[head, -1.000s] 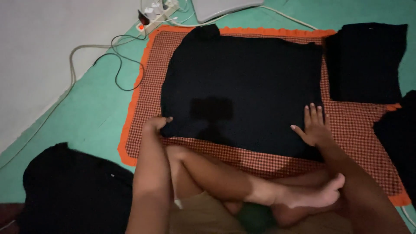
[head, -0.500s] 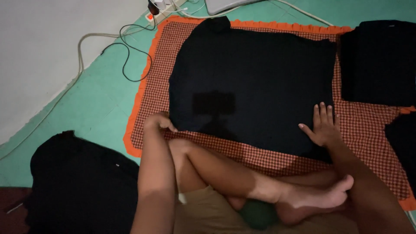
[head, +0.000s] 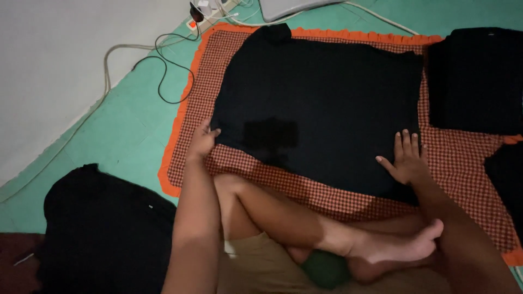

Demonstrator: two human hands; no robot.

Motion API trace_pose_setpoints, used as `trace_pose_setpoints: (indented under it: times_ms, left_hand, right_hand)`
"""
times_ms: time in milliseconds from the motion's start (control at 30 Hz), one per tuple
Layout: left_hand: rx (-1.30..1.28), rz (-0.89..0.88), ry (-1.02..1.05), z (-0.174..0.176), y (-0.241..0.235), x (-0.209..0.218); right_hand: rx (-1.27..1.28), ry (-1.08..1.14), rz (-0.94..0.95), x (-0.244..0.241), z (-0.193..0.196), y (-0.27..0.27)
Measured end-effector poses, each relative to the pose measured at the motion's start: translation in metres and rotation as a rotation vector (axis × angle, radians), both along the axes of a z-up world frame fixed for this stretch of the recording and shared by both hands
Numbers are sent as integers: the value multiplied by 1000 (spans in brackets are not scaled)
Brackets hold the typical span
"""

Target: The person folds a black t-shirt on a checkered mat, smoothing it out and folding it into a compact rectangle. They then pick up another black t-shirt, unfold it, and smooth it out on the mat.

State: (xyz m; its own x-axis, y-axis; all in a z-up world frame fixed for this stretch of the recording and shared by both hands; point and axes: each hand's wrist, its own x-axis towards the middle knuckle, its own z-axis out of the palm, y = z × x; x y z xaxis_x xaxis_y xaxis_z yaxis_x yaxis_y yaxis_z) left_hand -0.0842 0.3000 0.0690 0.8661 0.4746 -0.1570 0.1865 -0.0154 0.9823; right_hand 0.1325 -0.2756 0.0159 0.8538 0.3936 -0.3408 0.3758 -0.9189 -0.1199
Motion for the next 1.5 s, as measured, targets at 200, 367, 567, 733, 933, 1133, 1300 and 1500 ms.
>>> trace_pose_setpoints:
  times_ms: [200,367,567,733,933,1133,1300,1500]
  left_hand:
    - [324,-185,1022,26,-1,-6]
    - [570,-444,1261,-23,28,-11]
    - [416,-424,1432,-22,26,-2]
    - [678,183,1212,3,4,17]
    - [1118,341,293,-73,20,65]
    - [1123,-117,705,-75,9,93]
    - [1128,-8,836,-78,25,96]
    - [1198,37,723,-69,21,97]
  right_hand:
    - [-141,90,-23,4,11,6]
    - [-61,30,-10,-1,3,1]
    - [-31,-29,19,0,1,-3]
    - [15,-167,55,6,-7,7]
    - [335,-452,231,-12,-8,38]
    - [214,-244,241,-6,-23,31]
    - [178,-239,189,-6,-16,25]
    - [179,-317,136,-1,-30,3]
